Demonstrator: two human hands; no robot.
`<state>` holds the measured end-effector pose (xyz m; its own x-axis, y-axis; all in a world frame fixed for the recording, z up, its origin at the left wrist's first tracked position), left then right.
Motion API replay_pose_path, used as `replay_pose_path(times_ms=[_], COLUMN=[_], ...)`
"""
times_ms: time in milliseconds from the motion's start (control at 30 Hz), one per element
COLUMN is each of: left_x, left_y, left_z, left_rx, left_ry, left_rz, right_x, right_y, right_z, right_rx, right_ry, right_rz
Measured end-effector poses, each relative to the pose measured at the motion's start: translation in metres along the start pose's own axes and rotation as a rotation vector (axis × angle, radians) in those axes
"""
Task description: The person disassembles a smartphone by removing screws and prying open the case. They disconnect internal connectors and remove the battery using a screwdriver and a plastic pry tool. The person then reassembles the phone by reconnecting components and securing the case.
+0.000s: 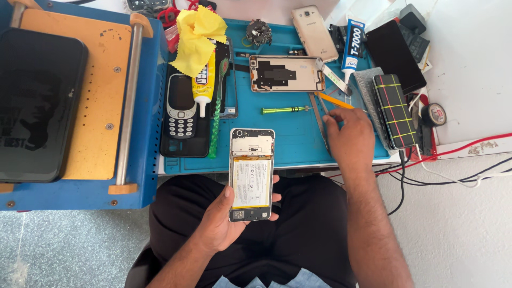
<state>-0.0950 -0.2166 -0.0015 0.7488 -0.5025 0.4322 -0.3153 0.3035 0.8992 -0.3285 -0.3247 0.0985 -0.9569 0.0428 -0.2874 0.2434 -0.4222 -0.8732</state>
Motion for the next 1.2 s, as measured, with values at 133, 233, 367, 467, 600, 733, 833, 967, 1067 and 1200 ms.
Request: replay_pose_path(times_ms=[133,233,367,467,600,733,833,967,1067,1200], left_x=[0.001,0.002,0.002,0.003,0.001,0.002,0.004,0.003,0.002,0.001], left_y=[0.0,0.002,0.003,0.001,0.002,0.002,0.001,0.0,-0.001,-0.001], left_z=[0.001,0.002,0.001,0.002,0.0,0.0,0.001,0.001,-0.001,-0.001], left_rx=[0.0,-0.003,-0.008,-0.02,-0.017,0.006,-0.004,-0.013,-0.01,-0.016], left_ry=[-0.005,-0.02,-0.028,-0.019,-0.028,-0.024,-0.018,-0.016,-0.013,-0.006], left_rz=[-0.004,-0.027,-0.071,-0.09,-0.087,-0.098,-0.093,-0.102,-0.107,-0.094], right_x=[0.008,0.014,0.032,0.038,0.041,0.044,0.045,0.05,0.05,0.05], right_y=[0.002,-0.01,-0.034,-0.039,-0.043,-0.051,-0.045,-0.033,-0.028,-0.026], right_z=[0.003,0.001,-0.019,-0.033,-0.038,-0.036,-0.033,-0.032,-0.034,-0.038], right_rx=[-0.032,-0.045,-0.025,-0.005,0.069,0.097,0.04,0.004,-0.009,-0.018], right_ry=[0.043,0.07,0.203,0.23,0.195,0.169,0.185,0.228,0.224,0.249], right_rz=[0.021,0.097,0.286,0.452,0.558,0.726,1.0,1.081,1.05,0.968])
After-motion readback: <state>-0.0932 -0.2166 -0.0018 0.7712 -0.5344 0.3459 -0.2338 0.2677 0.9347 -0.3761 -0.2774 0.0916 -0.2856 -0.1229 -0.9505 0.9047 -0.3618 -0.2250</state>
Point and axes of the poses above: each hand's wrist, its own z-axis towards the middle knuckle, its own y-axis out of the palm, x = y × z, the point moved 9 cm from there along z, towards the middle knuckle, and after that the axes turned 2 degrees about x, right-handed, at the moved point
